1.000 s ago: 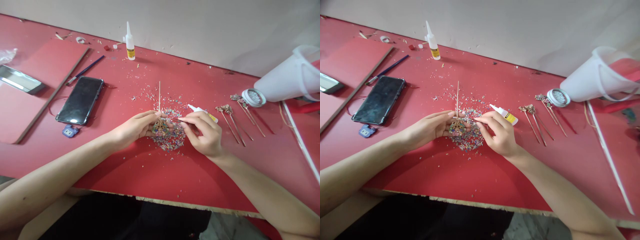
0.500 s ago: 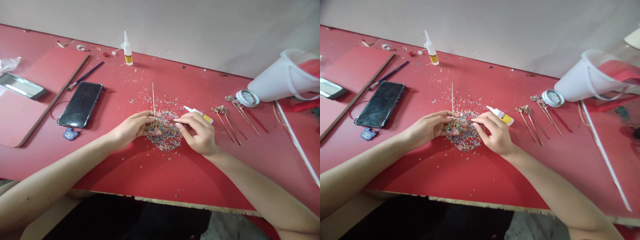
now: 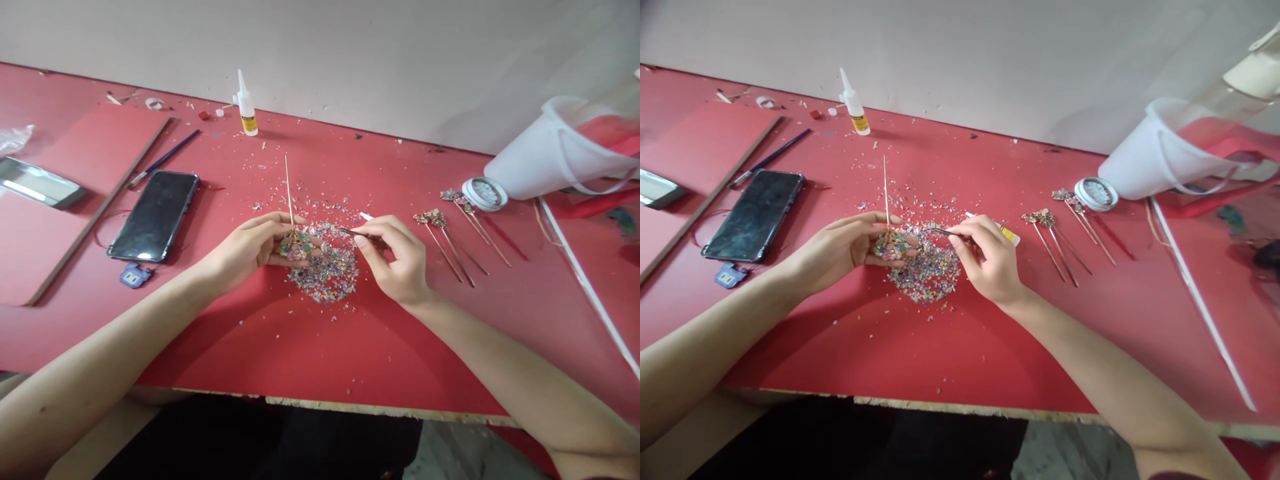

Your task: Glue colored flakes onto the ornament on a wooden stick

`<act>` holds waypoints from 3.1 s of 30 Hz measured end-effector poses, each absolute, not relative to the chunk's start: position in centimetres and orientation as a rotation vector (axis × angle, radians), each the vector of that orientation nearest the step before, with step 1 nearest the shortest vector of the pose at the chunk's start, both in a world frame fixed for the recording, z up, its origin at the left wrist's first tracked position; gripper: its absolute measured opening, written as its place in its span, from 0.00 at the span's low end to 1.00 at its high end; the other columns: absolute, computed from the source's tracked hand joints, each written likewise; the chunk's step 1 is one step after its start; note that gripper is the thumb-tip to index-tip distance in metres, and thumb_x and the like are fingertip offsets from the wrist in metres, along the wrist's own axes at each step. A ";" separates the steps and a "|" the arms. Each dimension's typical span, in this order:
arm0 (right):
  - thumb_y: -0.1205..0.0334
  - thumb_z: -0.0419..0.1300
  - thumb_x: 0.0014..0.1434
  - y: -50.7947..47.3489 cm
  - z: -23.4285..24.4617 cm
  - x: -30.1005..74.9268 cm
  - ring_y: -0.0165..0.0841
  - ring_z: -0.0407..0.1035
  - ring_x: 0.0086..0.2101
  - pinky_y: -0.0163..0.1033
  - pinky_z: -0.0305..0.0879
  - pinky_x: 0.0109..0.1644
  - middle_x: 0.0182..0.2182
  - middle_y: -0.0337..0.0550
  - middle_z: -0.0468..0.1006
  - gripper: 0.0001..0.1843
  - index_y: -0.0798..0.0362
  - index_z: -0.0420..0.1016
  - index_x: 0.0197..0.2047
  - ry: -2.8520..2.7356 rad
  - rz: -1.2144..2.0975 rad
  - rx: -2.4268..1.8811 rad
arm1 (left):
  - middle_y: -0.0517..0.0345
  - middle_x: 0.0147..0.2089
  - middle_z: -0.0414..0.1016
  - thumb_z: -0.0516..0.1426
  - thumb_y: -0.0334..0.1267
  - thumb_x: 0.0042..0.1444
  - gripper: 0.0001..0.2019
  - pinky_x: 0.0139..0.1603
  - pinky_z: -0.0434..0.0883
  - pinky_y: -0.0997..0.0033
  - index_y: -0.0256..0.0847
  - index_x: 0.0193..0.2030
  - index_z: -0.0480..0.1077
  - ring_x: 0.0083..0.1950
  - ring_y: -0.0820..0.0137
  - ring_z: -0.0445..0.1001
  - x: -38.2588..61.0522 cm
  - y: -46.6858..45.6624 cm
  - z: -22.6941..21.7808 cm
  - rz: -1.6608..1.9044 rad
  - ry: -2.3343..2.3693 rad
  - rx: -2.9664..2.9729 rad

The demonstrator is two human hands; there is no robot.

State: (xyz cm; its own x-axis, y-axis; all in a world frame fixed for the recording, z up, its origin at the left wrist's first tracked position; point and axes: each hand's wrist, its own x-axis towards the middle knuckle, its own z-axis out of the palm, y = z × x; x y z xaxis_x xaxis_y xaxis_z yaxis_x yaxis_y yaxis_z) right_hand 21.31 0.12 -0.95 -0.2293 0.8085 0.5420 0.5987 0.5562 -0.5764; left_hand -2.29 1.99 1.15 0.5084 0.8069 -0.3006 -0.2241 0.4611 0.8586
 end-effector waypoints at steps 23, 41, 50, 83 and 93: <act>0.67 0.56 0.59 0.8 -1.9 22.6 0.29 0.70 0.37 0.36 0.68 0.39 0.38 0.42 0.75 0.09 0.52 0.73 0.44 -2.492 0.185 -0.842 | 0.45 0.38 0.79 0.49 0.39 0.62 0.15 0.49 0.74 0.55 0.32 0.51 0.65 0.42 0.60 0.79 -3.8 3.9 1.2 0.833 0.961 0.993; 0.67 0.56 0.59 0.9 -1.5 23.6 0.28 0.69 0.36 0.36 0.68 0.38 0.37 0.43 0.74 0.08 0.53 0.72 0.42 -2.544 0.295 -0.749 | 0.46 0.38 0.79 0.48 0.39 0.62 0.17 0.48 0.74 0.57 0.33 0.53 0.65 0.41 0.62 0.79 -3.7 3.9 1.3 0.795 0.976 1.010; 0.67 0.56 0.58 1.2 -1.3 24.0 0.28 0.69 0.35 0.36 0.67 0.38 0.35 0.41 0.73 0.06 0.51 0.71 0.40 -2.475 0.323 -0.802 | 0.44 0.39 0.78 0.49 0.40 0.62 0.17 0.45 0.76 0.61 0.32 0.52 0.65 0.42 0.61 0.79 -4.0 4.0 1.0 0.787 0.979 1.002; 0.68 0.57 0.56 1.1 -0.9 25.2 0.27 0.69 0.33 0.35 0.67 0.36 0.34 0.41 0.73 0.06 0.52 0.70 0.39 -2.570 0.280 -0.708 | 0.44 0.41 0.78 0.48 0.42 0.63 0.17 0.46 0.76 0.60 0.34 0.52 0.66 0.42 0.61 0.79 -3.9 3.9 1.0 0.750 0.952 1.025; 0.68 0.58 0.56 1.1 -0.8 25.4 0.27 0.69 0.35 0.34 0.68 0.38 0.34 0.40 0.74 0.06 0.52 0.71 0.39 -2.557 0.329 -0.700 | 0.44 0.40 0.79 0.48 0.41 0.62 0.16 0.45 0.76 0.59 0.33 0.52 0.66 0.41 0.61 0.79 -3.8 4.2 1.0 0.760 0.977 1.007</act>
State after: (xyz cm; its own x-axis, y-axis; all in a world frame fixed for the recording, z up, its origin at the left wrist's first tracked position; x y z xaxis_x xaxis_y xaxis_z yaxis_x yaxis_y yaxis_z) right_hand 25.37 1.06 -0.82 -0.7615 0.5302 0.3728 0.4187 0.8415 -0.3415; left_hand -3.82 4.18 0.99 0.3835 0.8722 -0.3035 -0.0802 0.3589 0.9299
